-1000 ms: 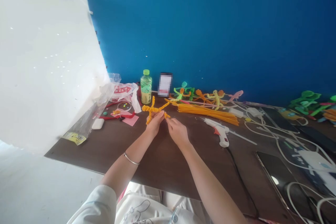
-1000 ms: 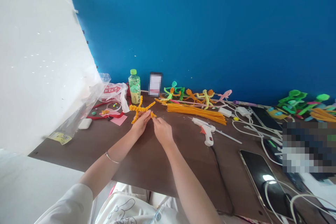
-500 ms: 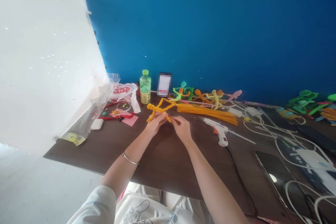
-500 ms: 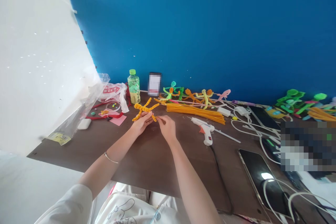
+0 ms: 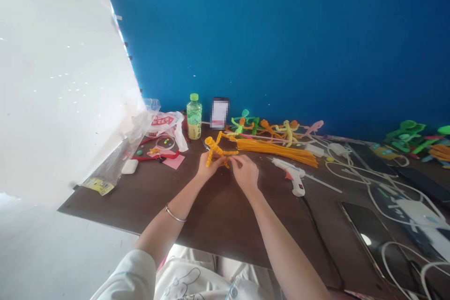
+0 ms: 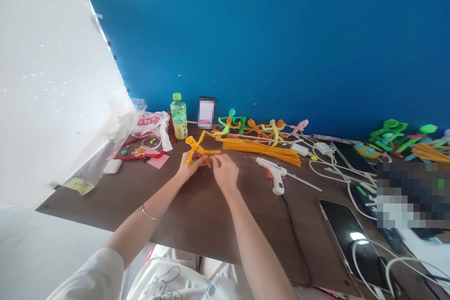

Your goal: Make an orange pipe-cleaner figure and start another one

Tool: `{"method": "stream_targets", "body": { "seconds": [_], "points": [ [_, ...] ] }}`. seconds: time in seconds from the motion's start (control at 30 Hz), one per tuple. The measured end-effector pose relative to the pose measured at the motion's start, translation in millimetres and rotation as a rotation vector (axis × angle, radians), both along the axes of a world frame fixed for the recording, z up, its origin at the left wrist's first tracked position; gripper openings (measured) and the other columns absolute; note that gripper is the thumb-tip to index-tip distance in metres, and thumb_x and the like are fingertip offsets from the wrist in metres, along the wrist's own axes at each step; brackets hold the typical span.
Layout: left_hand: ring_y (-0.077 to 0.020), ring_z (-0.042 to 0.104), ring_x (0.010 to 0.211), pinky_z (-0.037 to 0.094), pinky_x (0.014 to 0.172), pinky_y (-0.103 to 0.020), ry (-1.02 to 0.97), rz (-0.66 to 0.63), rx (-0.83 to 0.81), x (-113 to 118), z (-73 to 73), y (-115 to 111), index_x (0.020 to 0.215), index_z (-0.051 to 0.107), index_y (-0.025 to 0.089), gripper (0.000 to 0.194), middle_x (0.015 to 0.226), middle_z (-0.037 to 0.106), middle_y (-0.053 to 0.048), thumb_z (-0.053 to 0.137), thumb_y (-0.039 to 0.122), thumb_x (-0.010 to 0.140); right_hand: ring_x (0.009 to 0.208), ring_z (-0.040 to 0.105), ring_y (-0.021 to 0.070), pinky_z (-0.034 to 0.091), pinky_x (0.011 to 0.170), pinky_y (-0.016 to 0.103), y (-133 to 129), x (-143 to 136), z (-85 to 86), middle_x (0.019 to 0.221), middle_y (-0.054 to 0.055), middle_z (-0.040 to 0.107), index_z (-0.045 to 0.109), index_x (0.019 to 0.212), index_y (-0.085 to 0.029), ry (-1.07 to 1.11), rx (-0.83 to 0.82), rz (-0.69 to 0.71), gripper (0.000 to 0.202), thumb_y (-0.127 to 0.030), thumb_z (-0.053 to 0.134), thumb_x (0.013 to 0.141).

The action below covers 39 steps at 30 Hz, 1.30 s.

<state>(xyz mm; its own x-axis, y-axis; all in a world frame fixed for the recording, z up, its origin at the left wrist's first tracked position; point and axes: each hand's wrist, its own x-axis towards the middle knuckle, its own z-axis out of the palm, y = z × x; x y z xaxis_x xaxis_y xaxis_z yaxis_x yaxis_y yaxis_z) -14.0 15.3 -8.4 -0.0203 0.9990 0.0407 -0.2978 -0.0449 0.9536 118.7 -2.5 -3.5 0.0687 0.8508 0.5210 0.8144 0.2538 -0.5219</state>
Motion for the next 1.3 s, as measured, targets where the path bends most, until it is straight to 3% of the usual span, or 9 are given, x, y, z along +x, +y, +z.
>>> {"method": "stream_targets", "body": {
  "seconds": [0.2,0.47,0.67,0.83,1.0,1.13,1.3],
  "points": [
    [-0.0217,0.064,0.07,0.052,0.071,-0.036,-0.002,0.129,0.034,-2,-11.0,6,0.067,0.059,0.017,0.025,0.065,0.065,-0.004,0.075,0.03,0.053,0.068,0.06,0.0169,0.043,0.061,0.026,-6,-13,0.4,0.076,0.004,0.066,0.065,0.077,-0.021,0.056,0.043,0.063,0.024,-0.034,0.045,0.081],
    [-0.0201,0.064,0.076,0.05,0.076,-0.035,-0.089,0.182,0.117,-1,-3.9,-1,0.074,0.056,0.016,0.026,0.071,0.064,-0.004,0.07,0.034,0.061,0.066,0.06,0.0139,0.041,0.057,0.022,-16,-27,-3.1,0.077,0.004,0.064,0.065,0.086,-0.021,-0.12,0.056,0.142,0.025,-0.026,0.041,0.082],
    [-0.0156,0.063,0.078,0.048,0.084,-0.035,-0.367,0.179,-0.019,-3,-2.6,1,0.073,0.054,0.015,0.029,0.071,0.06,0.001,0.073,0.03,0.057,0.069,0.061,0.0148,0.043,0.06,0.023,-14,-26,-7.6,0.081,0.004,0.065,0.063,0.099,-0.024,-0.136,0.002,0.203,0.03,-0.023,0.038,0.083],
    [-0.0151,0.063,0.081,0.047,0.086,-0.035,-0.441,0.12,-0.105,-6,-5.8,6,0.071,0.056,0.015,0.025,0.074,0.06,0.001,0.074,0.025,0.057,0.073,0.061,0.0167,0.045,0.065,0.026,-4,-15,-9.7,0.082,0.003,0.067,0.066,0.087,-0.025,0.0,-0.018,0.173,0.025,-0.026,0.042,0.083],
    [-0.017,0.064,0.079,0.048,0.085,-0.039,-0.367,0.045,-0.111,-7,-2.8,4,0.071,0.056,0.015,0.027,0.075,0.062,-0.001,0.075,0.027,0.056,0.074,0.061,0.0176,0.043,0.062,0.027,2,-3,-9.3,0.085,0.001,0.067,0.064,0.082,-0.025,0.004,-0.052,0.083,0.02,-0.03,0.045,0.082],
    [-0.0186,0.064,0.071,0.051,0.078,-0.041,-0.176,-0.004,-0.089,-7,4.1,1,0.069,0.056,0.013,0.031,0.068,0.062,-0.002,0.077,0.03,0.052,0.073,0.06,0.017,0.04,0.059,0.026,2,0,-6.3,0.084,0.001,0.066,0.063,0.081,-0.024,-0.046,-0.037,0.057,0.02,-0.029,0.043,0.082],
    [-0.0194,0.063,0.066,0.055,0.069,-0.04,-0.046,-0.001,-0.049,-5,3.6,2,0.063,0.054,0.014,0.031,0.06,0.06,-0.001,0.077,0.031,0.051,0.071,0.059,0.0158,0.038,0.057,0.025,0,0,-3.5,0.082,0.001,0.065,0.06,0.078,-0.023,-0.084,-0.021,0.049,0.02,-0.028,0.041,0.083]
  ]
}}
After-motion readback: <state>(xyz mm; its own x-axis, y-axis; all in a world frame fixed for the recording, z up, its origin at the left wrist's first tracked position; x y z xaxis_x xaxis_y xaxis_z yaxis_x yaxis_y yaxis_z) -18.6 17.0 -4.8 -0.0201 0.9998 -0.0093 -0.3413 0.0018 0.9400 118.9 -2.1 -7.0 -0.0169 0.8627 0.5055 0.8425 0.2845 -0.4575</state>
